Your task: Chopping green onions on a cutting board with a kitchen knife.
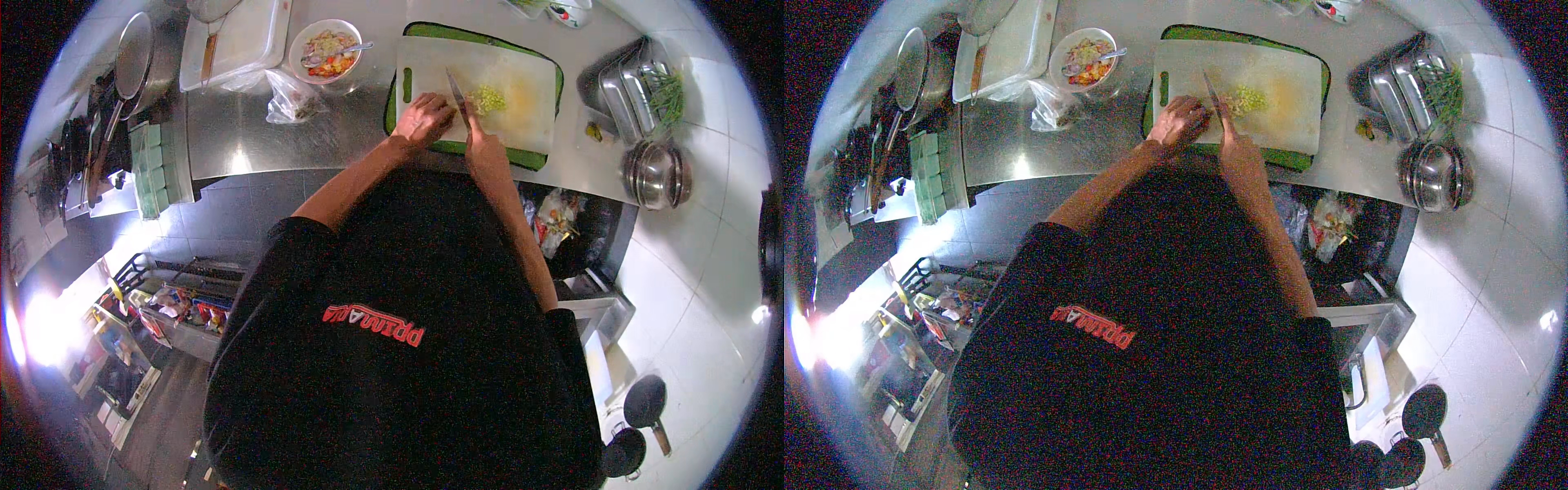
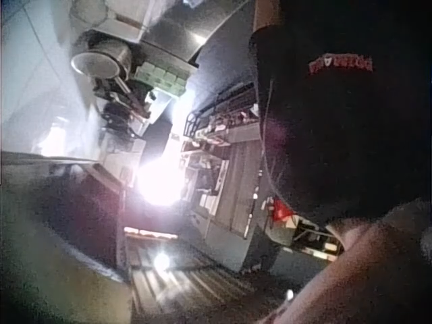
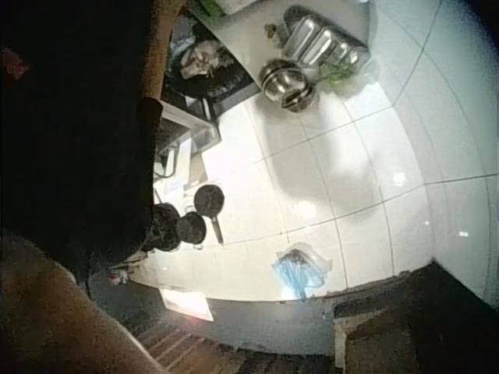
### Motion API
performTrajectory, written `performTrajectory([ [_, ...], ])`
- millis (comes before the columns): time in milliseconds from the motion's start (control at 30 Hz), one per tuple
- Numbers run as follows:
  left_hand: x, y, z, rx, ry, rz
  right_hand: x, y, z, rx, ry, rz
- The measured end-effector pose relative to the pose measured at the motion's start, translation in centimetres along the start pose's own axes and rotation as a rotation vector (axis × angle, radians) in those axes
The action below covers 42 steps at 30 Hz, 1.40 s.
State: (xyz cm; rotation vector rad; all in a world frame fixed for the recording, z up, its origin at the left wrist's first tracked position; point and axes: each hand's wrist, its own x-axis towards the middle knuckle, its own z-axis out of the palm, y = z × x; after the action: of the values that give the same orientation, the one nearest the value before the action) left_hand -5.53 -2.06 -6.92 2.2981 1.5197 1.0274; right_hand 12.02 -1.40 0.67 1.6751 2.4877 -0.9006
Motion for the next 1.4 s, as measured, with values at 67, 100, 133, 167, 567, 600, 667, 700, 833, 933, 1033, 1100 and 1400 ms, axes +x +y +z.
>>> performTrajectory([
  [67,0.1,0.1,-0.3,0.017,-0.057,-0.008,-0.4,-0.3,-0.3,0.005,0.015,-0.005],
  [100,0.0,0.1,-0.1,0.015,-0.058,-0.01,-0.6,-0.4,-0.5,-0.049,0.022,-0.006],
  [133,0.1,-0.1,0.0,0.015,-0.038,0.013,-0.6,-0.7,-0.7,-0.101,0.031,-0.007],
  [167,0.1,-0.2,0.1,0.014,-0.018,0.036,-0.5,-0.8,-0.8,-0.098,0.03,-0.006],
  [567,0.0,-0.2,0.4,0.056,-0.078,0.039,-0.8,0.1,-0.9,-0.092,-0.067,0.009],
  [600,-0.4,0.2,0.4,0.049,-0.083,0.037,-1.2,1.3,0.8,-0.062,-0.033,-0.021],
  [667,0.2,0.2,0.0,0.061,-0.112,0.014,-0.6,1.1,0.7,-0.036,0.01,-0.063],
  [700,0.6,0.1,-0.2,0.063,-0.109,0.014,-0.7,1.0,0.8,-0.053,0.006,-0.016],
  [833,-0.1,0.6,-0.5,0.027,-0.208,-0.073,-1.1,0.7,0.5,-0.02,-0.011,-0.058],
  [933,0.1,0.2,0.3,0.033,-0.18,-0.035,-0.7,2.6,4.4,0.128,0.17,-0.108],
  [1033,0.4,0.1,0.1,0.075,-0.148,-0.008,1.3,2.8,3.3,0.027,-0.025,0.027],
  [1100,0.4,0.5,-0.3,0.092,-0.141,-0.015,2.3,1.3,0.4,0.02,-0.019,-0.024],
  [1400,0.3,0.7,-0.4,0.038,-0.173,-0.031,0.1,0.0,0.1,-0.055,-0.003,-0.002],
])
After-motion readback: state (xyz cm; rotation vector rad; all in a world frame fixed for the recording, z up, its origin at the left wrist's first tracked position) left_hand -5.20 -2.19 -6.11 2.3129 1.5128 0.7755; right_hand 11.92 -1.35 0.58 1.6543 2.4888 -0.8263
